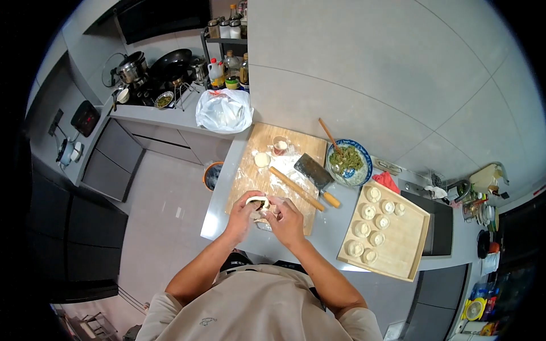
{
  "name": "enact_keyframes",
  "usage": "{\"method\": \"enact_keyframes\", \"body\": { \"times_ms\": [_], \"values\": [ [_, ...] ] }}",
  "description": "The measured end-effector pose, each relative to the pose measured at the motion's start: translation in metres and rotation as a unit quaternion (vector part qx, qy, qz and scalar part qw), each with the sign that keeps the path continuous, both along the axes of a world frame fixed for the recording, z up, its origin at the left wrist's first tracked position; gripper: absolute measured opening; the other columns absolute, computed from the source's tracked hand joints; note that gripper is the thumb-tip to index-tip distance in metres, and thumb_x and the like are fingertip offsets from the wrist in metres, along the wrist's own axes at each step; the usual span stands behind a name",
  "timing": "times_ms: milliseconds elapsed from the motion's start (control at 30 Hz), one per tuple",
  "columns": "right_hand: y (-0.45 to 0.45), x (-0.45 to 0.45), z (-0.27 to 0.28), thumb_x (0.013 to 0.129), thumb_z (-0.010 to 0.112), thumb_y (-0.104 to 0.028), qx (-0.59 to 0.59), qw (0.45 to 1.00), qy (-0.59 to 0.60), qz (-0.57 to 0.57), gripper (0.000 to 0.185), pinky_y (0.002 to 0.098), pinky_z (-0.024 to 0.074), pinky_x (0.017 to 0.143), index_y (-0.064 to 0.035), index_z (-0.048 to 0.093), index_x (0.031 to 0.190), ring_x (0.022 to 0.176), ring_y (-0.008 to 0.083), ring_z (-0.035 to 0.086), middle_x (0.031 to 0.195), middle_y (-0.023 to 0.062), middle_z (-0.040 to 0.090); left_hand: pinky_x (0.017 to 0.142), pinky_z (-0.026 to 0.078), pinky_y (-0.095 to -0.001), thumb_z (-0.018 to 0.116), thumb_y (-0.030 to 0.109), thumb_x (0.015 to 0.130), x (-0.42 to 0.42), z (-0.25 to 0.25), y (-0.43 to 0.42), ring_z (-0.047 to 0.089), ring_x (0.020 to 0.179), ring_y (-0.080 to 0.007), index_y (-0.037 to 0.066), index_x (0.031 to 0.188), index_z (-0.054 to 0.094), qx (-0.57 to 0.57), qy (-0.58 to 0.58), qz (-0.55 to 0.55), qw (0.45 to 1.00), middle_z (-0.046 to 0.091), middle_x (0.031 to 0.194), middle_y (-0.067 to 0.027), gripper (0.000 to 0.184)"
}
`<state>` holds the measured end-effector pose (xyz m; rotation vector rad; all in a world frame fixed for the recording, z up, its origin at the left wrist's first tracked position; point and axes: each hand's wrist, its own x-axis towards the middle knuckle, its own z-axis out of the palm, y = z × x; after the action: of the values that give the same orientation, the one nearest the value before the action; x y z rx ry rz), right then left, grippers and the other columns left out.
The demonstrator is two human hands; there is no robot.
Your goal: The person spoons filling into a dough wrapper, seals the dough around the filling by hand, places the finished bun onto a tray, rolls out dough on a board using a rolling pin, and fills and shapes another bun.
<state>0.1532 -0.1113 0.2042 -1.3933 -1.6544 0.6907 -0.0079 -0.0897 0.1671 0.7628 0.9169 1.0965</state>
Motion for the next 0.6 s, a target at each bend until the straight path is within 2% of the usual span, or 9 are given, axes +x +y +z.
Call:
{"method": "enact_keyframes", "body": {
  "times_ms": [67,133,200,333,400,433,533,567,600],
  "values": [
    [-0.001,0.002,-0.01,0.088,0.077,-0.001,0.007,1.0,0.002,0.008,0.026,0.0326,0.0545,0.065,-0.0041,0.071,0.114,0.074,0.021,0.068,0.1,0.0114,0.069,0.089,0.051,-0.0272,0.054,-0.002,0.098,-0.001,0.003,0.0,0.061,0.102,-0.0121,0.005,0.124,0.064,-0.003,-0.021,-0.013,1.0,0.064,0.115,-0.0039,0.029],
    [0.002,0.005,-0.022,0.087,0.076,0.0,0.013,1.0,0.003,0.017,0.027,0.0337,0.055,0.066,-0.0033,0.071,0.113,0.077,0.0237,0.069,0.1,0.0121,0.069,0.09,0.05,-0.0269,0.054,-0.001,0.098,0.0,0.006,-0.001,0.061,0.102,-0.0113,0.004,0.123,0.064,0.002,0.02,-0.019,1.0,0.065,0.114,-0.0037,0.028],
    [0.005,0.011,-0.027,0.085,0.077,0.002,0.191,0.976,-0.09,0.056,0.03,0.0363,0.056,0.07,-0.0019,0.071,0.114,0.083,0.0298,0.068,0.101,0.013,0.069,0.09,0.05,-0.0268,0.054,-0.001,0.097,-0.003,0.008,0.001,0.061,0.102,-0.0112,0.004,0.123,0.065,-0.013,0.048,-0.039,0.998,0.065,0.113,-0.0039,0.029],
    [0.001,0.016,-0.023,0.083,0.078,0.002,0.201,0.968,-0.118,0.09,0.031,0.0394,0.0564,0.073,-0.0005,0.071,0.113,0.089,0.0355,0.067,0.103,0.0148,0.068,0.088,0.05,-0.0266,0.053,0.001,0.096,-0.013,0.016,0.006,0.061,0.1,-0.0119,0.004,0.123,0.066,-0.039,0.136,-0.122,0.982,0.067,0.109,-0.0048,0.03],
    [-0.002,0.013,-0.019,0.085,0.077,0.001,0.098,0.993,-0.036,0.058,0.026,0.0396,0.0562,0.074,-0.0019,0.071,0.11,0.088,0.0352,0.067,0.101,0.0148,0.069,0.084,0.05,-0.0264,0.055,0.002,0.095,-0.012,0.025,0.008,0.06,0.094,-0.0114,0.005,0.121,0.067,-0.033,0.165,-0.128,0.977,0.066,0.103,-0.0043,0.029],
    [-0.001,0.013,-0.017,0.085,0.077,0.001,0.098,0.993,-0.036,0.058,0.026,0.0396,0.0562,0.074,-0.0019,0.071,0.11,0.088,0.0352,0.067,0.101,0.0148,0.069,0.079,0.05,-0.0263,0.057,0.004,0.094,-0.011,0.027,0.01,0.06,0.089,-0.0109,0.005,0.12,0.068,-0.026,0.193,-0.134,0.972,0.066,0.096,-0.0038,0.028],
    [0.002,0.013,-0.017,0.085,0.079,-0.002,0.119,0.989,-0.025,0.08,0.025,0.0395,0.0564,0.073,-0.0033,0.071,0.109,0.088,0.0342,0.068,0.098,0.0143,0.069,0.084,0.051,-0.0282,0.057,0.004,0.093,-0.013,0.015,0.018,0.063,0.093,-0.0145,0.005,0.121,0.068,0.017,0.164,-0.154,0.974,0.068,0.102,-0.0052,0.029],
    [0.002,0.014,-0.02,0.086,0.079,-0.003,0.111,0.991,-0.032,0.064,0.026,0.0388,0.0563,0.073,-0.0041,0.072,0.111,0.087,0.0336,0.068,0.096,0.0138,0.069,0.084,0.051,-0.0282,0.057,0.004,0.093,-0.013,0.01,0.018,0.063,0.093,-0.0145,0.005,0.121,0.068,0.017,0.164,-0.154,0.974,0.068,0.102,-0.0052,0.029],
    [0.003,0.014,-0.021,0.086,0.079,-0.004,0.105,0.993,-0.04,0.047,0.026,0.0382,0.0561,0.072,-0.0048,0.073,0.112,0.086,0.033,0.069,0.094,0.0133,0.07,0.085,0.053,-0.0285,0.056,0.003,0.094,-0.011,0.013,0.017,0.063,0.096,-0.0146,0.004,0.121,0.067,-0.013,0.112,-0.123,0.986,0.067,0.106,-0.0056,0.029]
  ]
}}
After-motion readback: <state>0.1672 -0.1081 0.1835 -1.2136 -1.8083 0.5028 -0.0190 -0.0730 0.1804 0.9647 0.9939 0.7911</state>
